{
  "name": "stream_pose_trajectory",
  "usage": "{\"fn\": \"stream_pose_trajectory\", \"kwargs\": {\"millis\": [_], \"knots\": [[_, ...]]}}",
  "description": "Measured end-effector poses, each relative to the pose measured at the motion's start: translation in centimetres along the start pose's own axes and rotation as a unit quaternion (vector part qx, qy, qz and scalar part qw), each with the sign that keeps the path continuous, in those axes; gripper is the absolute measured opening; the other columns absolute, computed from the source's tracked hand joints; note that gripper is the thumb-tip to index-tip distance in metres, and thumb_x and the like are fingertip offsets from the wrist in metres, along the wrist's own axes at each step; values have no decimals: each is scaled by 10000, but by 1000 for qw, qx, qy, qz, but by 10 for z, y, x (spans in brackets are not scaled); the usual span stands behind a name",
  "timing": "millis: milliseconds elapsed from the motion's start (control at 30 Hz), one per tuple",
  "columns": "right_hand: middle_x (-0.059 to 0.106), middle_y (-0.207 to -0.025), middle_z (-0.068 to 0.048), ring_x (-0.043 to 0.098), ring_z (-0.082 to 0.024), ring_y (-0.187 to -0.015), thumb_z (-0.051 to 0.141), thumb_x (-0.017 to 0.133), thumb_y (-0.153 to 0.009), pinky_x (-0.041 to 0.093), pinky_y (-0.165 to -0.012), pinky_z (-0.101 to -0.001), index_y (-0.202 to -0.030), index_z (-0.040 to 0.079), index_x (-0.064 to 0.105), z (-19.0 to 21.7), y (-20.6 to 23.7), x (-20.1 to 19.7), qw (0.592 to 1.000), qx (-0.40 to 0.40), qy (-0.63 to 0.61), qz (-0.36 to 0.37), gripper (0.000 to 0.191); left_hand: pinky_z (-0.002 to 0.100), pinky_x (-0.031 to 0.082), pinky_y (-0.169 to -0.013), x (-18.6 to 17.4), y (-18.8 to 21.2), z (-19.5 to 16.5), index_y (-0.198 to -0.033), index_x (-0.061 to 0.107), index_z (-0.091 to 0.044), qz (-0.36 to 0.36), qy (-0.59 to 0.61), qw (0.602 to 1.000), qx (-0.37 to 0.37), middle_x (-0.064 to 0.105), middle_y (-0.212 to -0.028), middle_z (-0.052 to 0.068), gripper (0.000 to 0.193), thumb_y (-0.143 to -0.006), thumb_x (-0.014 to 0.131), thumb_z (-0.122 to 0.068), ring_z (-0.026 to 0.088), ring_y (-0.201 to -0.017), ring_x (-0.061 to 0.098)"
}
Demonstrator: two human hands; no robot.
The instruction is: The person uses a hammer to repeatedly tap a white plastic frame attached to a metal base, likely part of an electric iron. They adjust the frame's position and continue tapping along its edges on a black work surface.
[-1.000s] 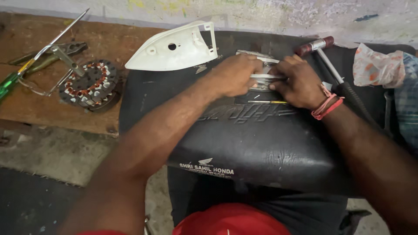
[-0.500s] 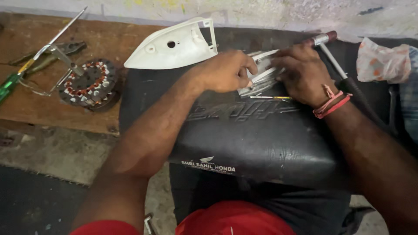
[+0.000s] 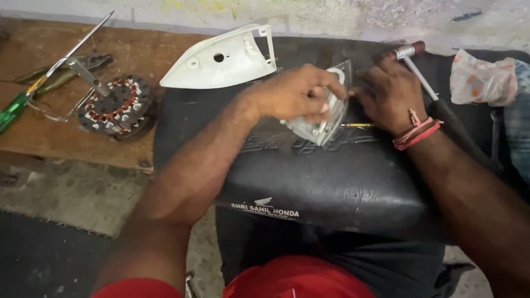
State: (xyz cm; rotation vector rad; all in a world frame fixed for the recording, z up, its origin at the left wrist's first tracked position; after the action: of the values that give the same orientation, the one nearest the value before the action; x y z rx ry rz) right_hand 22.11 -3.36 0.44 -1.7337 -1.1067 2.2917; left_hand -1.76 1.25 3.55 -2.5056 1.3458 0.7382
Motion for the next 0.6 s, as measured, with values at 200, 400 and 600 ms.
{"fn": "stream_pose_trajectory", "kwargs": {"millis": [200, 400, 600], "knots": [[690, -957, -178, 678, -391, -911, 217, 789, -985, 536, -813, -460, -1049, 20, 730, 4, 1, -7, 999, -5, -34, -25, 215, 326, 644, -828, -12, -10, 20, -1138, 711, -16, -229, -46, 966, 110, 803, -1033, 115, 211, -949, 686, -107, 214, -949, 806], [678, -856, -168, 660, -387, -834, 293, 776, -902, 520, -773, -472, -1060, 6, 720, 20, -1, -17, 987, -57, -136, 63, 332, 514, 566, -799, 10, -19, 25, -1120, 639, 3, -268, -296, 915, -45, 707, -1038, 219, 437, -822, 775, -287, 414, -947, 698], [674, -849, -171, 659, -396, -841, 278, 728, -927, 514, -805, -491, -1073, 6, 714, 22, -4, -15, 986, -46, -128, 99, 309, 491, 571, -856, 11, -32, 22, -962, 714, 27, -267, -311, 905, -115, 712, -1023, 241, 371, -792, 736, -303, 410, -972, 702]]}}
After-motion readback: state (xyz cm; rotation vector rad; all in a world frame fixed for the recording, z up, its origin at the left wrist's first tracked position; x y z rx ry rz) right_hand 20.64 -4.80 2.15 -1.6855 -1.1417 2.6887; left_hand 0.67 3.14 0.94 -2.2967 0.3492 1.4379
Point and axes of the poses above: each hand's wrist, its own y-axis away from the middle knuckle, its own x-axis out of the palm, z = x × y, the point moved 2 cm from there along -y, towards the middle knuckle
